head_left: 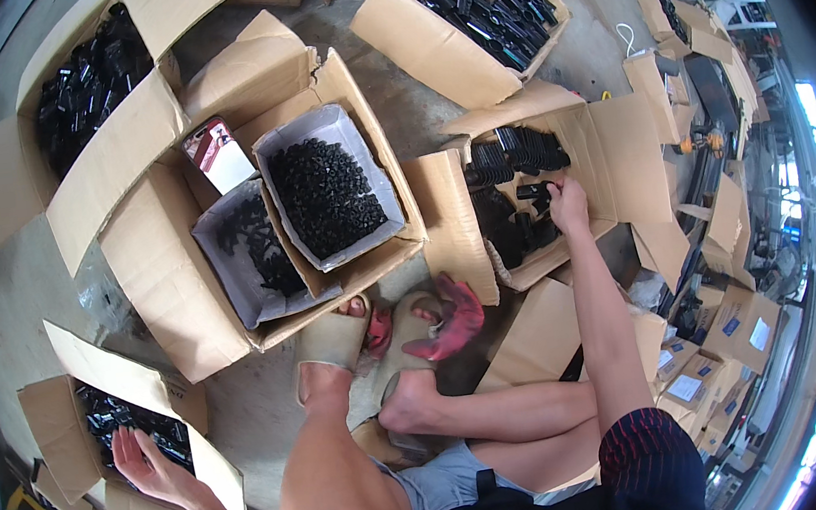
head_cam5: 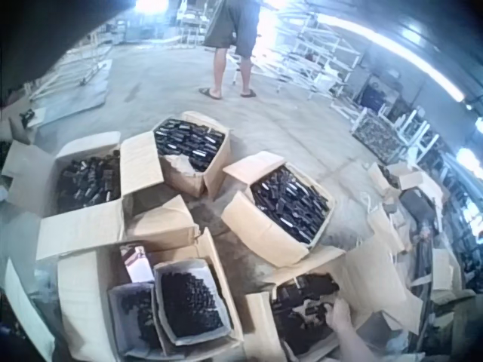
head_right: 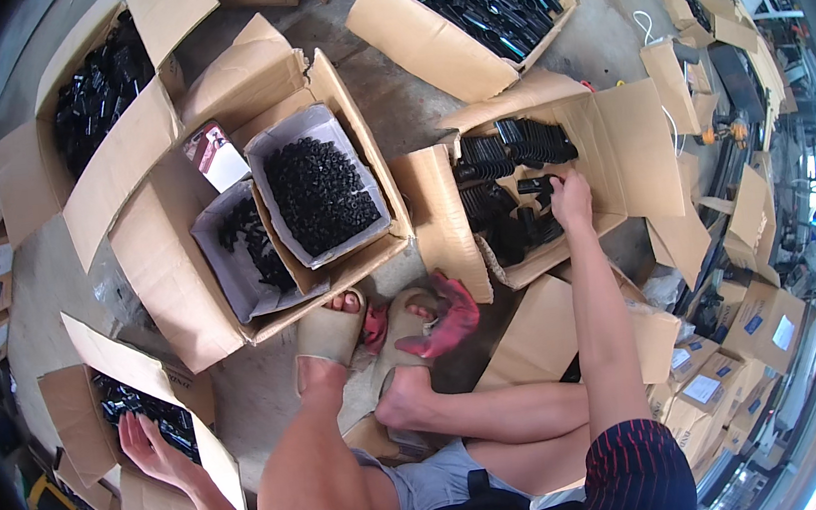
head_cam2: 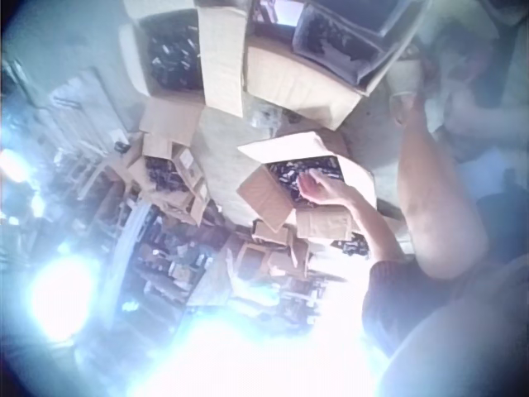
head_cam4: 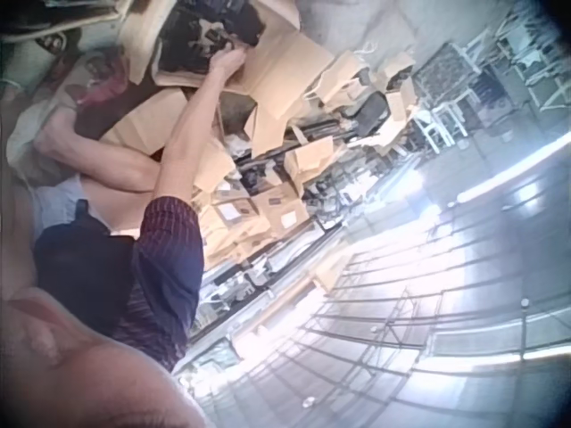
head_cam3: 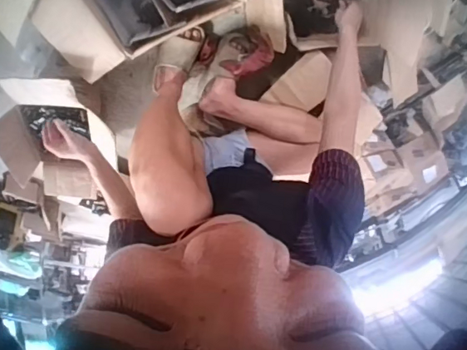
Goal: The person assembles small black plastic components by hand, inserting a small pin or clip into each part and then placing the finished items into a cardboard box.
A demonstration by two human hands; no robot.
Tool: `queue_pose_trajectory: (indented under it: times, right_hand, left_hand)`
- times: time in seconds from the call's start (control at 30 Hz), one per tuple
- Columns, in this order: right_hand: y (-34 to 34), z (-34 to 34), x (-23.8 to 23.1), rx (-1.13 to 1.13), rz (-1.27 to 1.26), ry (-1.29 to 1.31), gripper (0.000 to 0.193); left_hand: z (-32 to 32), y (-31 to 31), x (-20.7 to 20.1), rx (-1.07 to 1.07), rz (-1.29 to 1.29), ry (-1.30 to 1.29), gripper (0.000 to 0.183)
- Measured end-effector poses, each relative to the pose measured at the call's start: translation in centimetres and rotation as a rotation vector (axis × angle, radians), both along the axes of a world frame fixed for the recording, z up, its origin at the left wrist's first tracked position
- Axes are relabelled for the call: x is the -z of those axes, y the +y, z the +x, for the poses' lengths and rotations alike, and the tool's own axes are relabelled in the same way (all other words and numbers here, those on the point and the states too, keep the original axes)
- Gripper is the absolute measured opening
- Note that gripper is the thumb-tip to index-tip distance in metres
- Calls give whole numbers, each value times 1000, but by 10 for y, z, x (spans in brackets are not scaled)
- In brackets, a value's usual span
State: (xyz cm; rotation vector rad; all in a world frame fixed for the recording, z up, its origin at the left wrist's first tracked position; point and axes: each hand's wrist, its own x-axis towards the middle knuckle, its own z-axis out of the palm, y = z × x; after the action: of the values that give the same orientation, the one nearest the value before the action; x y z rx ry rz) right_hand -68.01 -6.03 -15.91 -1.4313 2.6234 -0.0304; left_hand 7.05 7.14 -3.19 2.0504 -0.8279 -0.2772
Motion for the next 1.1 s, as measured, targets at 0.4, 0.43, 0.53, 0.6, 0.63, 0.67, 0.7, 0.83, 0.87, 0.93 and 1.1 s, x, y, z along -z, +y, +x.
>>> queue_pose_trajectory:
  times: [0.4, 0.43, 0.53, 0.6, 0.63, 0.67, 0.7, 0.83, 0.87, 0.93, 1.1]
  right_hand:
    - [23, 260, -190, -539, -170, -530, 6]
    - [22, 300, -197, -592, -122, -635, 6]
    - [31, 366, -180, -581, 39, -787, 10]
    - [33, 390, -168, -545, 53, -871, 11]
    - [30, 396, -168, -512, 153, -871, 11]
    - [28, 403, -171, -478, 252, -870, 12]
    - [27, 408, -171, -441, 350, -866, 12]
    - [26, 420, -167, -633, 303, -896, 14]
    - [26, 422, -167, -626, 316, -893, 15]
    - [22, 426, -167, -621, 330, -894, 16]
    - [27, 437, -170, -331, 311, -1163, 24]
  left_hand:
    - [-177, -75, -14, 1126, 455, 1221, 47]
    - [-175, -82, -22, 1215, 473, 1092, 51]
    - [-175, -74, -1, 1032, 587, 1474, 50]
    - [-169, -56, 26, 959, 519, 1476, 44]
    - [-164, -53, 26, 921, 546, 1502, 43]
    - [-156, -51, 25, 883, 574, 1527, 43]
    - [-147, -46, 22, 885, 572, 1499, 42]
    - [-126, -39, 16, 907, 504, 1471, 44]
    - [-124, -38, 18, 915, 482, 1485, 46]
    - [-124, -41, 18, 883, 494, 1529, 50]
    - [-129, -47, 27, 876, 303, 1540, 53]
